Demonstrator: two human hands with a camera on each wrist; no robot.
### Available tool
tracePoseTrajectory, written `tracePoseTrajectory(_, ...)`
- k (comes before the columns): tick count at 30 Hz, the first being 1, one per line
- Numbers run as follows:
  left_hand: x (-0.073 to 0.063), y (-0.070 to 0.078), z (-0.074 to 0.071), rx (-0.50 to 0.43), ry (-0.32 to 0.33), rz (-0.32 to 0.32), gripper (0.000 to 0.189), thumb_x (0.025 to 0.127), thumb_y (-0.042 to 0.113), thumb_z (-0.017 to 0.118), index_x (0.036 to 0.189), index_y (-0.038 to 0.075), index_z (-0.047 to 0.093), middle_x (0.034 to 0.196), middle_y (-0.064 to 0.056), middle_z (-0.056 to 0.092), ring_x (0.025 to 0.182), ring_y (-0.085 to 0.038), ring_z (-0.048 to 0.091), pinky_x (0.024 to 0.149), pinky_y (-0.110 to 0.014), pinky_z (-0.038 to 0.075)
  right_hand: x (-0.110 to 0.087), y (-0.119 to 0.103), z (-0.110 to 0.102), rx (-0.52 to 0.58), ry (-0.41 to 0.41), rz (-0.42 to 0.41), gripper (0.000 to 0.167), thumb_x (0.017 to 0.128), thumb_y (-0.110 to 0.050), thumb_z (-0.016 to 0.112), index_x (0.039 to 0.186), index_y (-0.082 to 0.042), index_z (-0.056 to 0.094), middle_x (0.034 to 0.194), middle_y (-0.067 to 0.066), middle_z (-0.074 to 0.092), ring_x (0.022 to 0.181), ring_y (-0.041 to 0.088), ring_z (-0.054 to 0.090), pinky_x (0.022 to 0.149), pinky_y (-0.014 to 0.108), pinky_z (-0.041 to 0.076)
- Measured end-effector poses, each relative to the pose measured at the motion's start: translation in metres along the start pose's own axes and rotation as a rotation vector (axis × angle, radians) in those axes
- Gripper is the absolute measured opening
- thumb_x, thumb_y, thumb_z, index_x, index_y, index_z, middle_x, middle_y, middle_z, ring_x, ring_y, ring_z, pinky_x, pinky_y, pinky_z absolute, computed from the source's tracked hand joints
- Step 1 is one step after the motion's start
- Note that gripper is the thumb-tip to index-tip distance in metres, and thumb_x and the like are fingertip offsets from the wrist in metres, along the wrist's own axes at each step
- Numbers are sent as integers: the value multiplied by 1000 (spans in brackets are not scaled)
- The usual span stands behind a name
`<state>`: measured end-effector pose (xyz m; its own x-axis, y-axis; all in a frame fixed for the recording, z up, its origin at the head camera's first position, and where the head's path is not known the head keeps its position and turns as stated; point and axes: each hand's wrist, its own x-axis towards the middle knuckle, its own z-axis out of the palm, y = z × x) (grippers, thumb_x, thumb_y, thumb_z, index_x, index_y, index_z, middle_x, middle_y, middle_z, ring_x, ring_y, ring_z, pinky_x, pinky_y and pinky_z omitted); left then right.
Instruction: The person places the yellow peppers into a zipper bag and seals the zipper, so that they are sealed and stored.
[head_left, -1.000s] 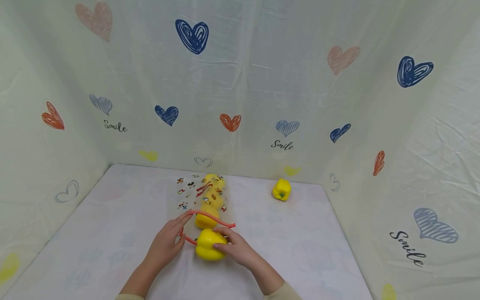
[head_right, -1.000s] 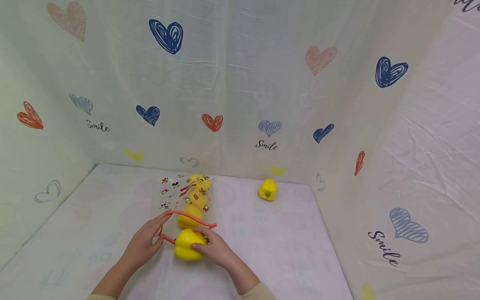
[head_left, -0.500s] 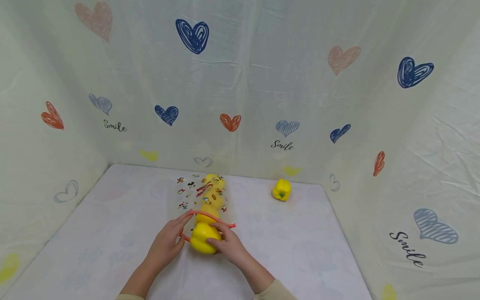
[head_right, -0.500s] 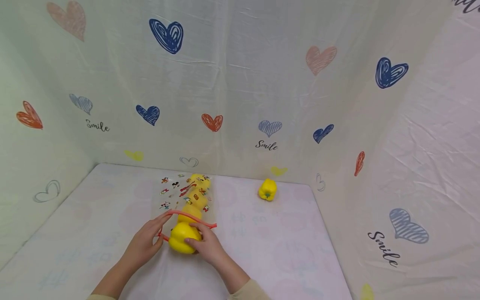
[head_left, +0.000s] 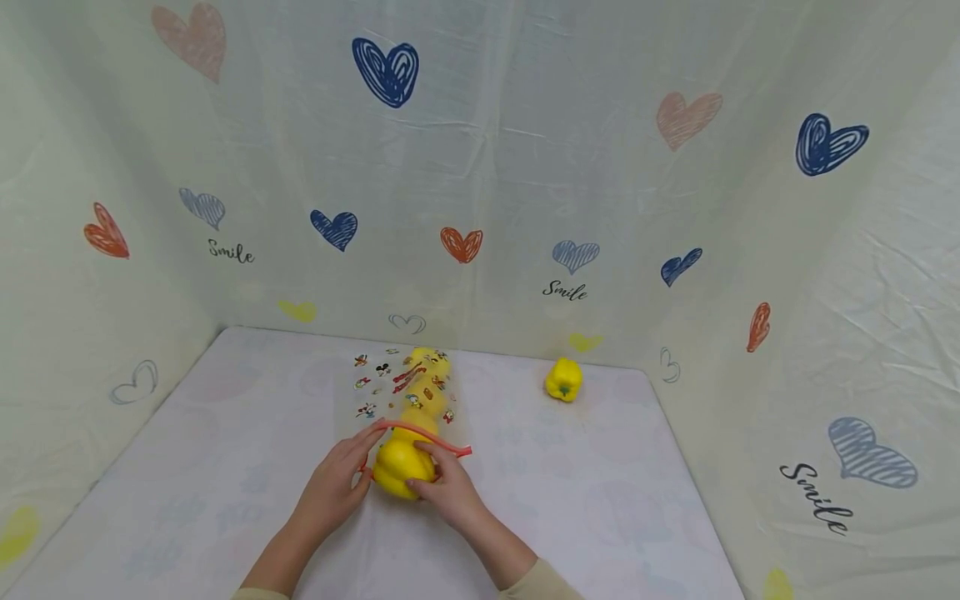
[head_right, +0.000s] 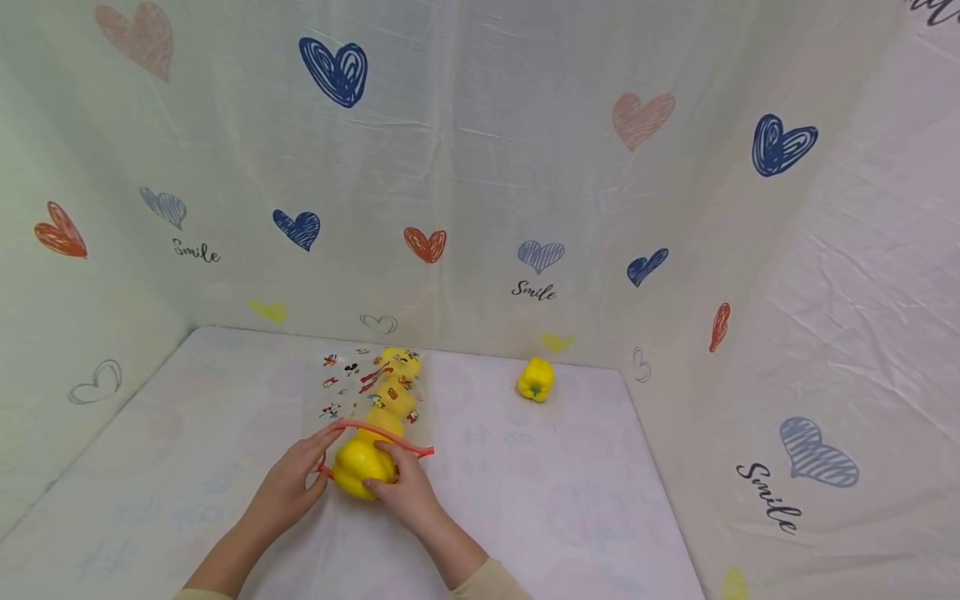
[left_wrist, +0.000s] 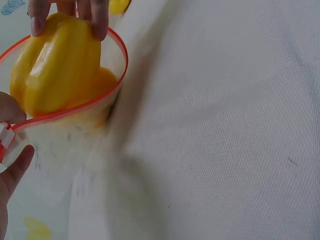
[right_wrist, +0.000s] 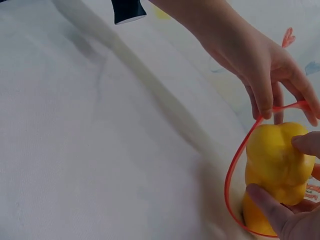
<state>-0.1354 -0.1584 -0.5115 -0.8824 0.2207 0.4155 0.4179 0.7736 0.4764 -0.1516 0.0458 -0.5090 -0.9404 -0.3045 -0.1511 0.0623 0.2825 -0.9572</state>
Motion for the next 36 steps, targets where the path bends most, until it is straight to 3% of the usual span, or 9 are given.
tracePoseTrajectory(10,-1,-1,2,9,31,0,73,69,-7,82,136,7,55,145,-3,50,120,-25,53,99,-44,46,3,6,2,-39,12,-105,58,81,-12,77,135,-15,57,138,5,52,111,26,56,92,41,52)
tracePoseTrajectory(17,-2,-2,2,17,58,16,69,68,-9,81,132,5,59,143,-2,51,117,-24,54,98,-44,46,6,6,5,-49,17,-115,53,84,-16,76,134,-16,58,135,5,53,109,23,56,88,37,53)
tracePoseTrajectory(20,-2,-2,1,18,69,25,68,68,-9,81,131,5,59,143,-2,52,116,-23,54,103,-30,42,8,4,6,-28,8,-103,52,85,-17,76,134,-16,58,133,3,53,106,20,56,86,33,54)
tracePoseTrajectory(23,-2,-2,0,14,78,36,68,69,-9,81,131,5,59,142,-2,52,116,-23,53,107,-12,27,11,4,8,3,-8,-89,52,85,-17,75,134,-16,57,129,1,53,103,17,56,85,30,54)
tracePoseTrajectory(25,-2,-2,0,11,84,39,68,69,-9,81,132,6,59,142,-3,53,116,-23,53,106,-6,20,13,3,8,11,-12,-86,51,86,-18,75,134,-17,57,127,-1,53,101,16,56,84,29,54)
tracePoseTrajectory(32,-2,-2,0,18,113,39,67,69,-10,81,131,7,60,138,-5,56,117,-25,49,107,-9,23,18,2,12,4,-3,-98,51,87,-19,75,134,-15,56,118,-1,56,98,18,57,83,26,52)
tracePoseTrajectory(36,-2,-2,1,29,140,58,66,68,-12,80,129,5,62,135,-7,58,117,-28,48,103,-30,39,21,-1,14,0,3,-109,52,86,-19,75,134,-15,55,115,-2,58,96,17,57,81,23,50)
